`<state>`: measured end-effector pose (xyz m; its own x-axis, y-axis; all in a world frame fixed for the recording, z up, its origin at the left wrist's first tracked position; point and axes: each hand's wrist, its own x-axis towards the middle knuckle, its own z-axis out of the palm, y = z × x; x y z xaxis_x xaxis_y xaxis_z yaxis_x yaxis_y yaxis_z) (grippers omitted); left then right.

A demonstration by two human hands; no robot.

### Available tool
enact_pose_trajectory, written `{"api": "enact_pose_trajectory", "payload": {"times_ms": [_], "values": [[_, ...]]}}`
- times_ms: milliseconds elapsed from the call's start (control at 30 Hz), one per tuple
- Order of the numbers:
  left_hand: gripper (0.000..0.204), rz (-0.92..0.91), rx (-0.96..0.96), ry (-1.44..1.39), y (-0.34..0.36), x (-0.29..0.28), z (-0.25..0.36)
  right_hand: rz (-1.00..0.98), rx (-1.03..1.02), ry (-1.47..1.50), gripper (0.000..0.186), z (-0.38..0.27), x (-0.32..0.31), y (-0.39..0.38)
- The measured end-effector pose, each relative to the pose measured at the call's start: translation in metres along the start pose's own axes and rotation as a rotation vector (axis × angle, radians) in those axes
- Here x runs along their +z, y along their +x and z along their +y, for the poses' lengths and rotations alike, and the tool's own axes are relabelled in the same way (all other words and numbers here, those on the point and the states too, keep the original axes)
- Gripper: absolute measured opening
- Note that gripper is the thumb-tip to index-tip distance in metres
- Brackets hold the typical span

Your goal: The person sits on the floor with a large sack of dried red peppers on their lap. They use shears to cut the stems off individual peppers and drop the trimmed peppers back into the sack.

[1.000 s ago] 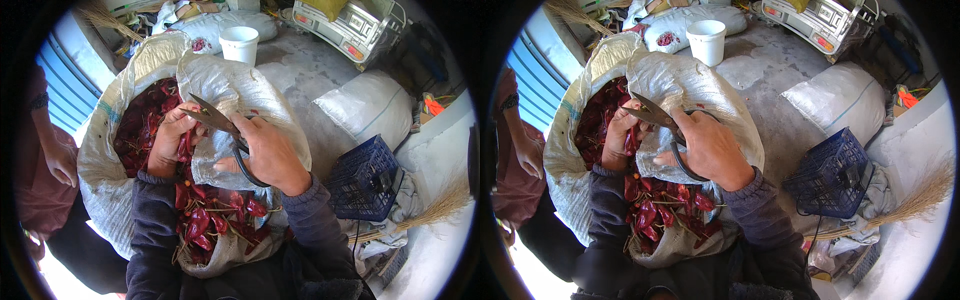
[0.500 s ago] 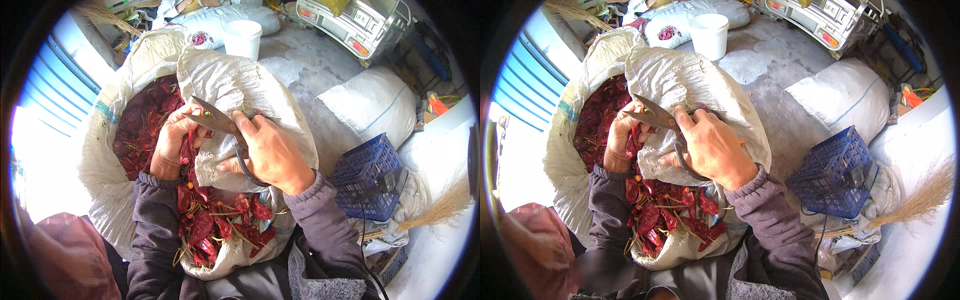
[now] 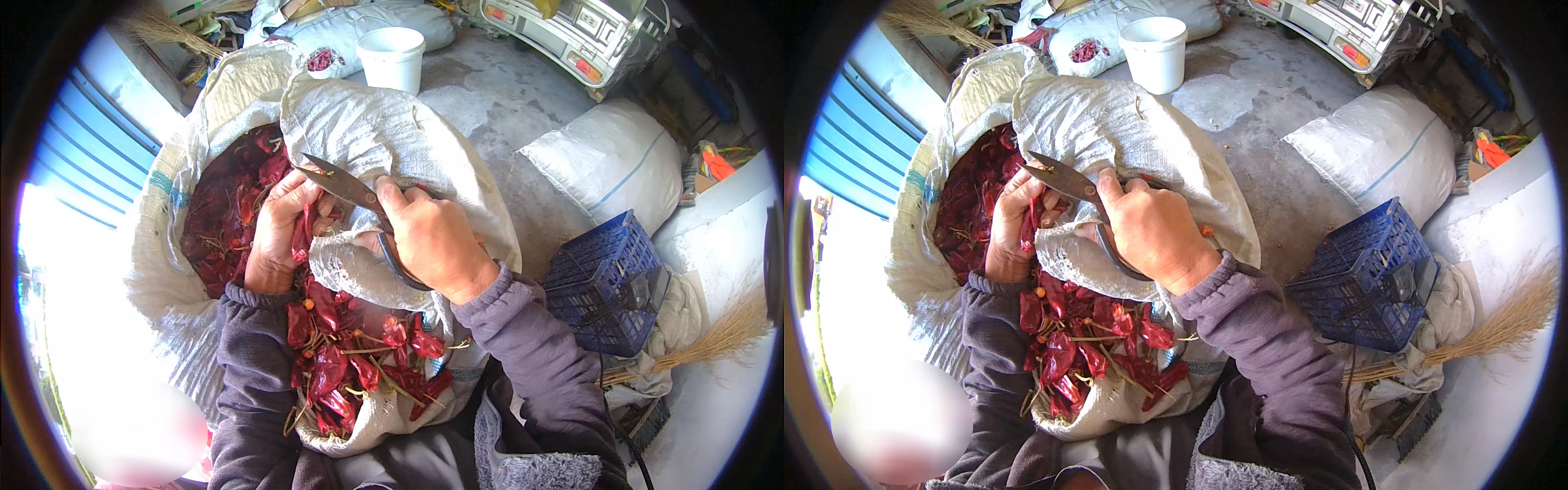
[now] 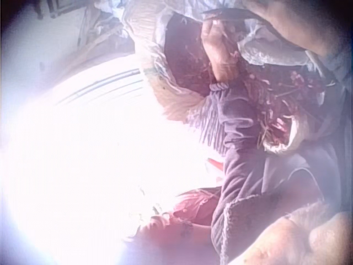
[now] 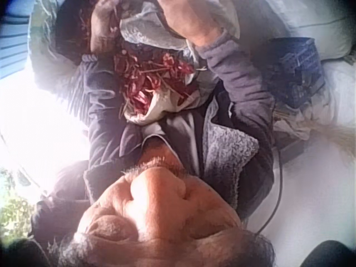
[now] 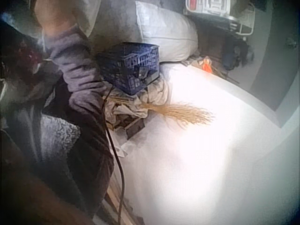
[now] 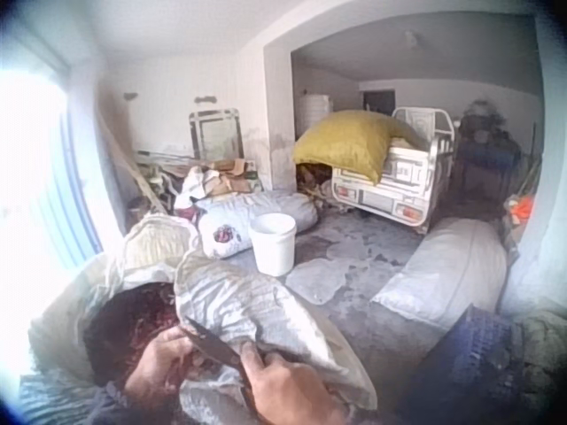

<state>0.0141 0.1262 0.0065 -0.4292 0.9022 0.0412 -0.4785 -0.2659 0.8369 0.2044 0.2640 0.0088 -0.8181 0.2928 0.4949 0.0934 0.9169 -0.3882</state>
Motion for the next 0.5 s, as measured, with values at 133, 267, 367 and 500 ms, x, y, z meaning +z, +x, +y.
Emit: {"api": "enact_pose_trajectory", "payload": {"times_ms": [133,267,367,500], "values": [[0.018,-0.027,0.017,0.02,-0.002,0.0,-0.001,-0.118,0.036,0.391,0.051,0.012,-0.011,0.006],[0.02,0.078,0.09,0.091,0.0,0.003,-0.006,-0.178,0.162,0.702,0.064,0.025,-0.021,0.01],[0.019,-0.065,0.027,-0.038,-0.002,0.001,-0.002,-0.288,0.115,0.421,0.085,0.017,-0.035,0.003],[0.016,-0.143,0.064,-0.106,0.0,-0.001,-0.004,-0.19,-0.029,0.367,0.1,0.011,-0.034,-0.001]]}}
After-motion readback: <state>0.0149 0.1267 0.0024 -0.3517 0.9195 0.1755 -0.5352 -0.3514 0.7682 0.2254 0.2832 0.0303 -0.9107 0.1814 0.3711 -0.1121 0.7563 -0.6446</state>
